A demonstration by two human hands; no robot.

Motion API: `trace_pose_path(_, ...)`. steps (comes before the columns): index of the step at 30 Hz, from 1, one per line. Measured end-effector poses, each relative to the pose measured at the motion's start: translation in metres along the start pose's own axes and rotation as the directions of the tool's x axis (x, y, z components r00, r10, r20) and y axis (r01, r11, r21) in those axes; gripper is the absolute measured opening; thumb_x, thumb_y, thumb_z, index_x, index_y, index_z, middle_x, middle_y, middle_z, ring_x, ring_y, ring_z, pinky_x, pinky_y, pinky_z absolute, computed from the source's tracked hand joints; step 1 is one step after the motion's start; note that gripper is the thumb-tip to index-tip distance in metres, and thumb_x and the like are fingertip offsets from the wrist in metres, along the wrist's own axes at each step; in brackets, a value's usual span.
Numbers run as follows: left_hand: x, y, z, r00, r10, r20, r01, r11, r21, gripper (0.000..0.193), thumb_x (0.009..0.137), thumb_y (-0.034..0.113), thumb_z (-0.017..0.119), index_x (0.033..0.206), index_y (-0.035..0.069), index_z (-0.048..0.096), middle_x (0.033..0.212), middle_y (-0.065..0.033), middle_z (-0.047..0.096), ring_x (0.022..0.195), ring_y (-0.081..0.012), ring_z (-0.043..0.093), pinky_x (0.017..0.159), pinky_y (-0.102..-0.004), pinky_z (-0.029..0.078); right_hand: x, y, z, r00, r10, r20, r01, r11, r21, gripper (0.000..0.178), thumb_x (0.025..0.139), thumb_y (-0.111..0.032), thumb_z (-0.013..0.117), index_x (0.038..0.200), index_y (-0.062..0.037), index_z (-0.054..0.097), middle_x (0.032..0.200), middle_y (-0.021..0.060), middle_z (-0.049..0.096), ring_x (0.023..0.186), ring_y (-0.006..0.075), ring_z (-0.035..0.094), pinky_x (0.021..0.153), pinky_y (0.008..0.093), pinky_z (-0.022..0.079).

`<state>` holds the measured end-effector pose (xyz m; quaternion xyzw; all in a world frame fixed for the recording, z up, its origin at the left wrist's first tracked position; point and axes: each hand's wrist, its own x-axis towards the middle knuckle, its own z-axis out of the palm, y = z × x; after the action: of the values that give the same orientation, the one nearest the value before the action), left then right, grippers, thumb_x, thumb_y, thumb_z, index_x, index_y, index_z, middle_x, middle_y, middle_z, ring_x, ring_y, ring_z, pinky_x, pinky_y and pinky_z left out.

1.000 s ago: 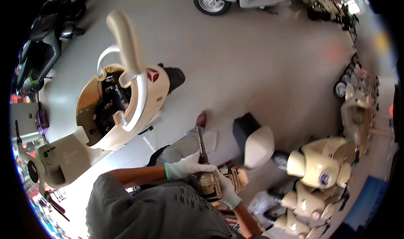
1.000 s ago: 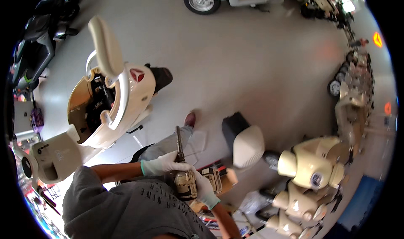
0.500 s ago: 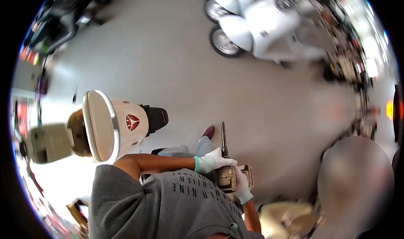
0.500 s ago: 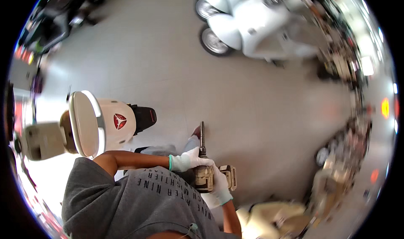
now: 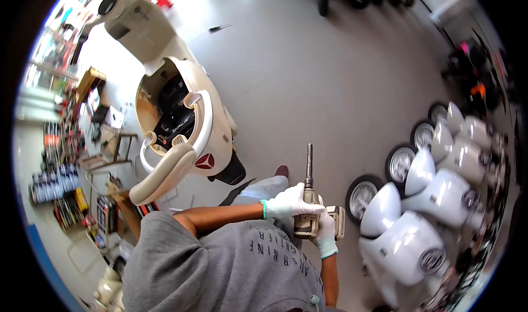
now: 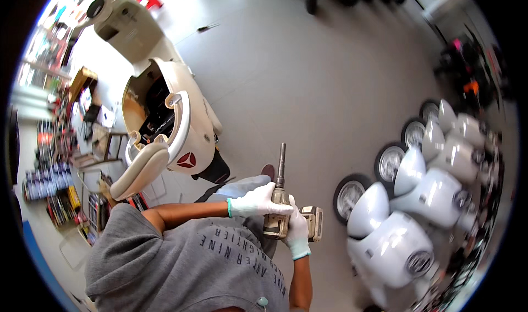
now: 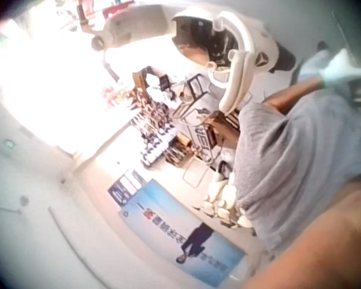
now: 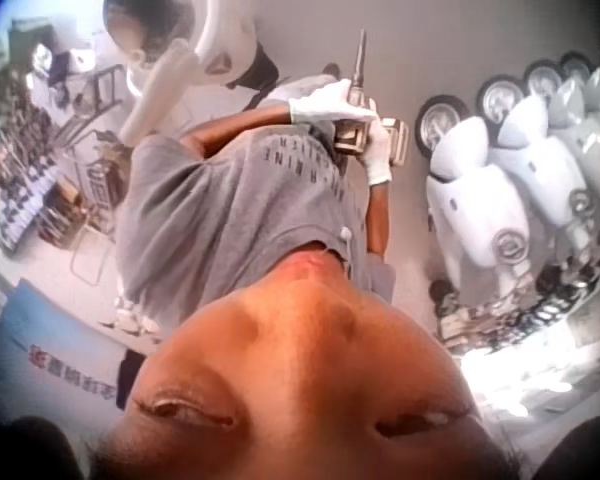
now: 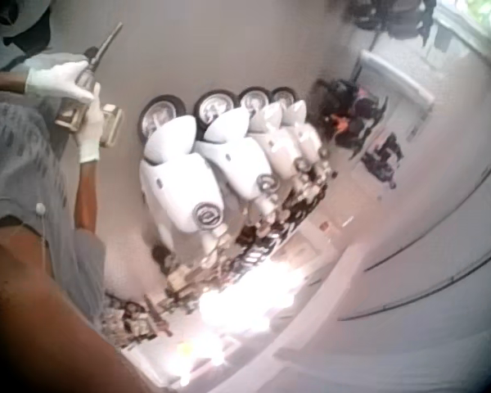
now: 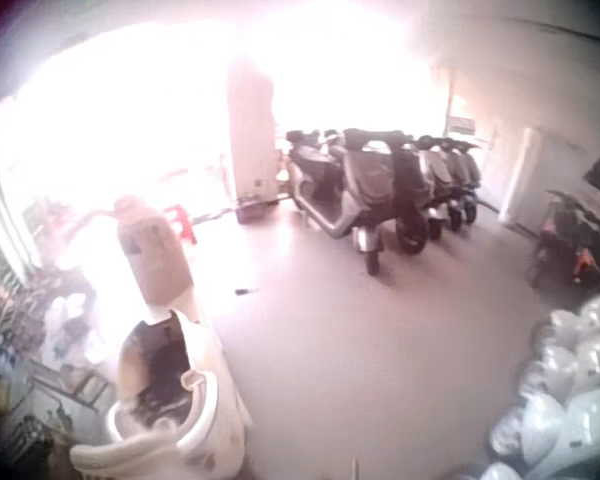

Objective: The person assembles the body panels of a beige electric scooter in a workshop. They align and secure the floorboard and side panels using a cordless impact driver and a manual screwdriver. The person works on the scooter's under-seat area and side fairings, fastening screws to attach the plastic components.

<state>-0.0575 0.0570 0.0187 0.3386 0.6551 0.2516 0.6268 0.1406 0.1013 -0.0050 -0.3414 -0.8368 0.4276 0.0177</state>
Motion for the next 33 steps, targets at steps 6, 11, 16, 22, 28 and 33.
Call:
trace_pose_path(6,0.077,0.074,-0.085,0.969,-0.120,-0.214,0.052,0.953,-0.297,0.085,0.068,0.065,0.065,0.116,-0.003,0.046,0.108,-0.0234,0.058,0.102,-0.0320,0.060,0.088,-0.0371,0.047,0.177,0.014,-0.087,0.981,-0.130,0.140,0.124,0.991,0.055,0.052,0.075,-0.018,0.069,0.120,-0.0042,0.048,0.091,0.0166,0.063,0.082,0.0340,0.063,0.069,0.0385,0.050)
trace_pose_path(11,0.146,0.127,-0.171,0.880,-0.229,-0.416,0.037,0.906,-0.422,0.087,0.069,0.061,0.067,0.122,-0.003,0.044,0.114,-0.0230,0.056,0.106,-0.0314,0.058,0.090,-0.0370,0.047,0.347,0.014,-0.146,0.866,-0.282,0.413,0.284,0.957,0.058,0.071,0.075,-0.007,0.065,0.139,-0.0073,0.035,0.111,0.0217,0.060,0.097,0.0365,0.061,0.080,0.0384,0.050)
trace_pose_path(16,0.220,0.125,-0.253,0.709,-0.331,-0.623,-0.168,0.779,-0.604,0.065,0.077,0.038,0.072,0.121,-0.001,0.044,0.110,-0.0151,0.057,0.103,-0.0194,0.057,0.089,-0.0330,0.048,0.525,-0.023,-0.148,0.748,-0.251,0.614,0.078,0.953,0.294,0.043,0.087,-0.016,0.056,0.128,-0.0057,0.046,0.105,0.0167,0.061,0.093,0.0270,0.060,0.079,0.0336,0.049)
trace_pose_path(22,0.241,0.143,-0.397,0.407,-0.485,-0.774,-0.450,0.631,-0.632,0.047,0.078,0.029,0.072,0.109,0.002,0.049,0.098,-0.0068,0.057,0.089,-0.0127,0.057,0.080,-0.0285,0.049,0.711,-0.092,-0.095,0.461,-0.342,0.818,0.087,0.936,0.342,0.053,0.085,-0.012,0.056,0.135,-0.0068,0.040,0.110,0.0201,0.061,0.096,0.0323,0.061,0.083,0.0356,0.049)
trace_pose_path(28,0.297,0.072,-0.561,0.164,-0.686,-0.709,-0.203,0.680,-0.705,0.066,0.068,0.042,0.077,0.108,-0.001,0.045,0.100,-0.0193,0.061,0.094,-0.0304,0.062,0.083,-0.0390,0.049,0.873,-0.176,-0.035,0.407,-0.548,0.730,0.742,0.665,0.086,0.049,0.076,-0.009,0.060,0.124,-0.0038,0.050,0.114,0.0181,0.059,0.099,0.0338,0.060,0.086,0.0394,0.048)
trace_pose_path(33,0.369,-0.032,-0.719,0.007,-0.757,-0.654,0.083,0.652,-0.754,0.072,0.066,0.045,0.076,0.108,-0.004,0.043,0.101,-0.0251,0.060,0.094,-0.0369,0.062,0.082,-0.0419,0.050,1.015,-0.153,0.027,0.674,-0.464,0.575,0.597,0.800,-0.054,0.042,0.077,-0.009,0.062,0.119,-0.0053,0.055,0.102,0.0158,0.064,0.087,0.0306,0.064,0.078,0.0370,0.052)
